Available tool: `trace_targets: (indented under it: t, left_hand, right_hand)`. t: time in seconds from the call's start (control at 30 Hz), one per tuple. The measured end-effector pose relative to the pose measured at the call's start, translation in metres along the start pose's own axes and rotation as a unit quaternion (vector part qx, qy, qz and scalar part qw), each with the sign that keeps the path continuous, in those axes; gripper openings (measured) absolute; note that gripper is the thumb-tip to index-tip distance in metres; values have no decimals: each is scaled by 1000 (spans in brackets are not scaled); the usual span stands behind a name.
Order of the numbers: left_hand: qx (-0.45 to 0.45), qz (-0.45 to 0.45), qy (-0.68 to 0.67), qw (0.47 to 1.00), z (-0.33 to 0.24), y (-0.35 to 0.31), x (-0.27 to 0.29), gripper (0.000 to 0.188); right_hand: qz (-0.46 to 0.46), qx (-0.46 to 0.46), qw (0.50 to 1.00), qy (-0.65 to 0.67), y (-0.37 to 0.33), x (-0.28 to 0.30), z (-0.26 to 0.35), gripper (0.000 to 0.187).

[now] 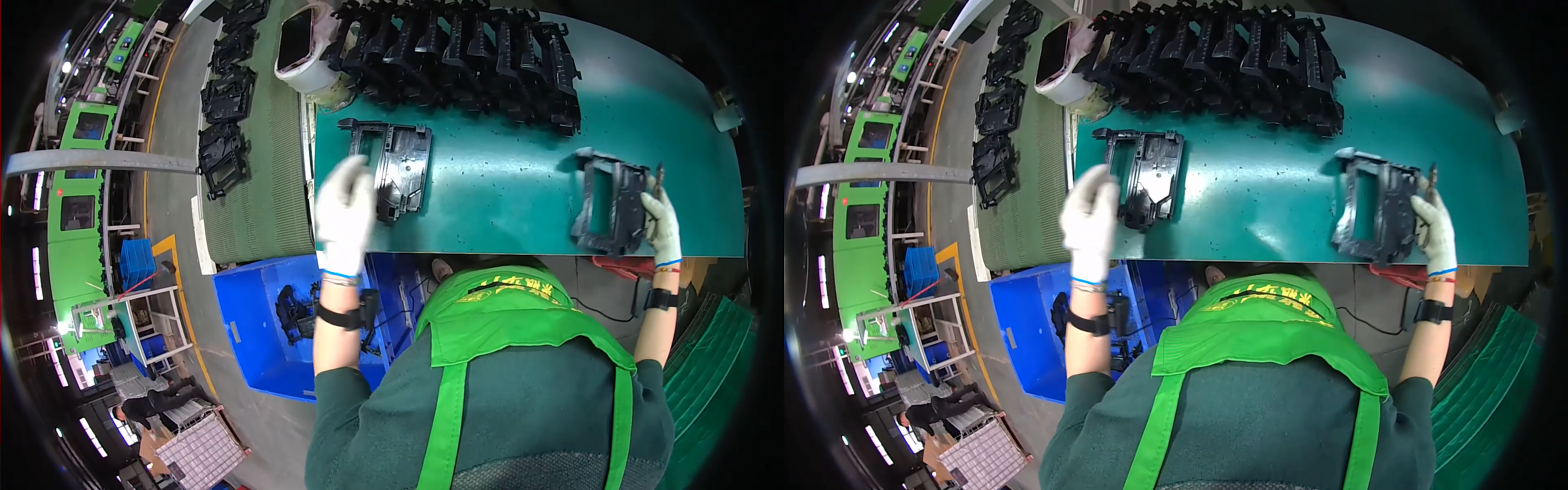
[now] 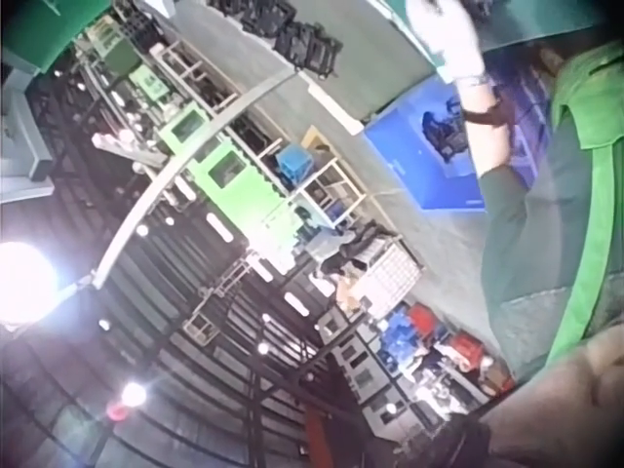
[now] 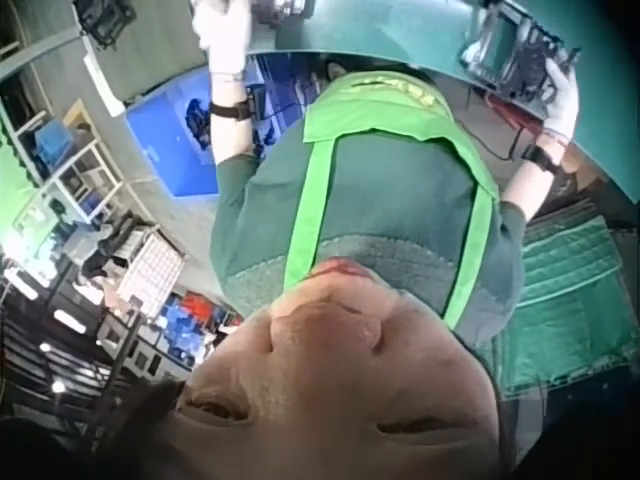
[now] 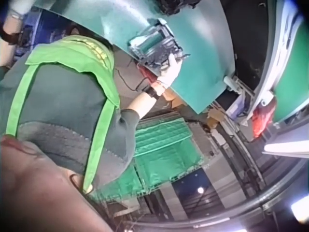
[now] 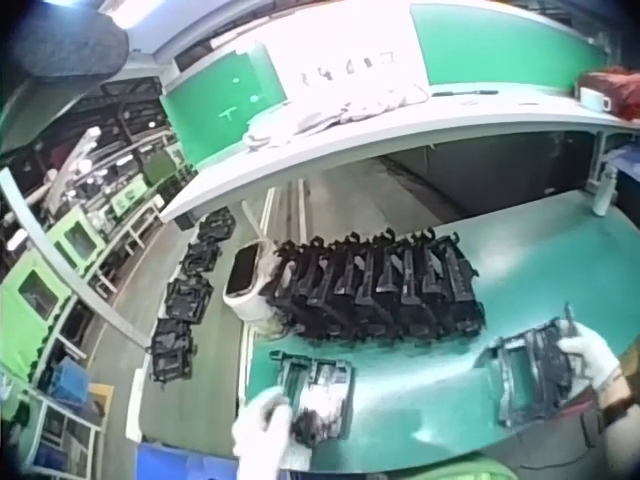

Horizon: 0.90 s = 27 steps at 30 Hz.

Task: The person picks up plastic frames from a bin and a conveyor belt, trims them using shears, and stacks the finished frames on the workbench.

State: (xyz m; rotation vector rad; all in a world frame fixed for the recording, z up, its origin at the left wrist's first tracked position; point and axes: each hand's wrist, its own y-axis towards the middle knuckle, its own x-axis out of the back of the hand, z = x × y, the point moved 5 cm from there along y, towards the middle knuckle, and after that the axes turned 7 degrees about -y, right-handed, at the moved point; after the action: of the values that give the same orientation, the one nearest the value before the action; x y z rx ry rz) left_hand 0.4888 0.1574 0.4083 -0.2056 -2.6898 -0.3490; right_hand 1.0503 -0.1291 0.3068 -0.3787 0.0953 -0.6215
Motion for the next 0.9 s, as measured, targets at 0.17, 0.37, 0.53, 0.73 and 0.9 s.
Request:
trace_targets:
  t: [0.17, 0.37, 0.53, 0.73, 0.9]
  left_hand:
    - [55, 13, 21, 998, 79, 45, 50, 53]
    - [283, 207, -304, 886, 96, 40, 12, 63]
    - [213, 212, -478, 825, 38, 24, -13, 57]
    - [149, 175, -177, 957, -21, -6, -42, 57]
    - [111, 149, -11, 983, -25, -14, -66, 62]
  right_hand:
    - [-234, 187, 913, -275, 14, 35, 35, 53]
    - [-157, 343, 811, -447, -34, -129, 107, 52]
    - [100, 372, 746, -544, -69, -266, 129, 41]
    - [86, 464, 689, -550, -72, -347, 153, 41]
    - [70, 533, 619, -573, -59, -374, 160, 40]
